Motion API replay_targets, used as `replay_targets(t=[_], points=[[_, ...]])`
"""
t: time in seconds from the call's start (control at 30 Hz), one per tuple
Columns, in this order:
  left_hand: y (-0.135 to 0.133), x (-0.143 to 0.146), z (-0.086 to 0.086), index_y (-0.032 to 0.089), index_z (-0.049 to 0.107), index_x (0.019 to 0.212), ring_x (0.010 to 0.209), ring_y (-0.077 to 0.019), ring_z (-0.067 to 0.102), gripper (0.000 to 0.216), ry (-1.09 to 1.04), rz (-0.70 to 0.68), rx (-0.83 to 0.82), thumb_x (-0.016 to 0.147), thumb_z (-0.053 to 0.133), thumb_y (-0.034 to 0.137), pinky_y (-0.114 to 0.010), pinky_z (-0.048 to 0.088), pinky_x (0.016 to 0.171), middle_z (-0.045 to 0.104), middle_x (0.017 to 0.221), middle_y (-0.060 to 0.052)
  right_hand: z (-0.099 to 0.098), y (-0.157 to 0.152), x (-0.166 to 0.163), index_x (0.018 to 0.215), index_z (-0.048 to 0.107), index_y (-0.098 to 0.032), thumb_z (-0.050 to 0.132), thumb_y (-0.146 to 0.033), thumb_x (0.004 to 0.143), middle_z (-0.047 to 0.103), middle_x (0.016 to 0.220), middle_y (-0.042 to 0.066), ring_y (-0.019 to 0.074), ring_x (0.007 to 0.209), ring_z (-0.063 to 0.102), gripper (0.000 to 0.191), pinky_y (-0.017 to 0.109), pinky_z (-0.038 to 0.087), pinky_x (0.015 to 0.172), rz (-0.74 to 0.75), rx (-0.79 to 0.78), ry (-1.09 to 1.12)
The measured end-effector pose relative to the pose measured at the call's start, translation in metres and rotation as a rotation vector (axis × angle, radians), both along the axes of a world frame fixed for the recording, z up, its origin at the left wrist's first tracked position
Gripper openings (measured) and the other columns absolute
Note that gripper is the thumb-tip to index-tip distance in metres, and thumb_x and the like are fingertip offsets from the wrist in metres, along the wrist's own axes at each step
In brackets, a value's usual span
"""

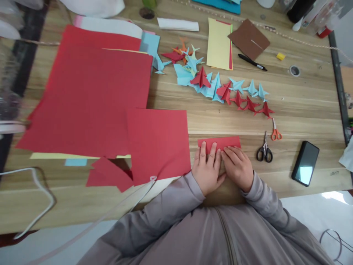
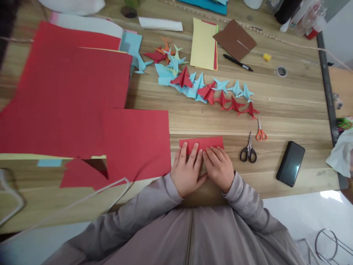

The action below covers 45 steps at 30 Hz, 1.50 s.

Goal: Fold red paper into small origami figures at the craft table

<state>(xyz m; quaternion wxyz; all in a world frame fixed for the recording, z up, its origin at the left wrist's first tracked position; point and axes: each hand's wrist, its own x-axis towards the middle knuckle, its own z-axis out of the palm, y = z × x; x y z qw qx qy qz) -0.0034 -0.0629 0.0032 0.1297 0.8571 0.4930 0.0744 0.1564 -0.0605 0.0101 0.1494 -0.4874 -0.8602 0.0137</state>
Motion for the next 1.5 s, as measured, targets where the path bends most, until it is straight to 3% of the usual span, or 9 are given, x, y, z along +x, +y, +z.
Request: replay_targets(t=[0.4,0.57,0.77,1.0,1.07,1.2,1.37,1.5], points=[[0.005,-0.002,-0.001,0.005,0.046,0.138,0.138,-0.0447,0.026,0.076,0.053,-0.021,0.054,0.084,0.046,0.059,-0.056,0.028,0.110,0.036,0.148,-0.018,-0.014,0.004,0.003,0.104,0.069,-0.012,0.045,-0.013,0.090,0.068,0.108,0.013,0.0238,0.104,0.058,0.027,0.039,0.052,0.093,-0.023,0.049,0.010],[0.004,-0.017,-0.004,-0.003,0.044,0.135,0.138,-0.0371,0.032,0.075,0.066,-0.033,0.111,0.088,0.043,0.054,-0.051,0.026,0.113,0.037,0.146,-0.023,-0.020,0.005,0.008,0.107,0.067,-0.011,0.040,-0.008,0.089,0.066,0.114,0.014,0.0238,0.112,0.056,0.032,0.041,0.049,0.100,-0.006,0.017,0.093],[0.003,-0.041,-0.010,-0.002,0.047,0.134,0.135,-0.0372,0.037,0.071,0.062,0.011,0.166,0.088,0.045,0.052,-0.050,0.029,0.112,0.040,0.144,-0.023,-0.018,0.003,0.031,0.101,0.068,-0.013,0.040,-0.007,0.089,0.067,0.113,0.013,0.0244,0.112,0.057,0.030,0.048,0.043,0.104,-0.091,0.065,0.068],[0.015,-0.046,0.001,-0.002,0.060,0.121,0.132,-0.0383,0.041,0.062,0.097,-0.056,0.224,0.088,0.045,0.048,-0.051,0.031,0.110,0.045,0.142,-0.022,-0.013,-0.001,0.040,0.099,0.068,-0.015,0.046,-0.009,0.089,0.068,0.112,0.011,0.0245,0.111,0.057,0.025,0.047,0.040,0.104,-0.156,0.088,0.001],[0.021,-0.037,0.003,0.001,0.065,0.114,0.131,-0.0358,0.042,0.047,0.098,-0.130,0.261,0.091,0.045,0.037,-0.048,0.037,0.107,0.044,0.144,-0.019,-0.014,0.001,0.032,0.103,0.068,-0.014,0.047,-0.010,0.089,0.067,0.114,0.012,0.0238,0.112,0.056,0.025,0.045,0.039,0.105,-0.134,0.088,0.020],[0.035,-0.012,-0.006,0.009,0.066,0.113,0.115,-0.0250,0.058,0.039,0.072,-0.254,0.290,0.094,0.033,0.015,-0.039,0.048,0.093,0.063,0.125,-0.012,-0.018,0.008,0.014,0.110,0.066,-0.013,0.047,-0.013,0.090,0.066,0.116,0.012,0.0253,0.111,0.056,0.028,0.040,0.044,0.096,-0.059,0.069,-0.009],[0.051,0.001,-0.018,0.009,0.071,0.092,0.089,-0.0252,0.064,0.037,0.067,-0.302,0.373,0.093,0.034,0.013,-0.037,0.052,0.071,0.071,0.098,-0.015,-0.019,0.017,0.008,0.105,0.068,-0.013,0.052,-0.017,0.088,0.068,0.109,0.012,0.0250,0.102,0.057,0.023,0.036,0.045,0.084,-0.061,0.067,-0.057],[0.060,-0.007,-0.016,0.008,0.069,0.095,0.081,-0.0227,0.063,0.037,0.051,-0.327,0.396,0.093,0.033,0.013,-0.036,0.050,0.066,0.070,0.095,-0.016,-0.017,0.028,0.015,0.099,0.069,-0.015,0.051,-0.016,0.090,0.071,0.100,0.009,0.0221,0.092,0.057,0.020,0.036,0.039,0.078,0.019,0.143,-0.057]])
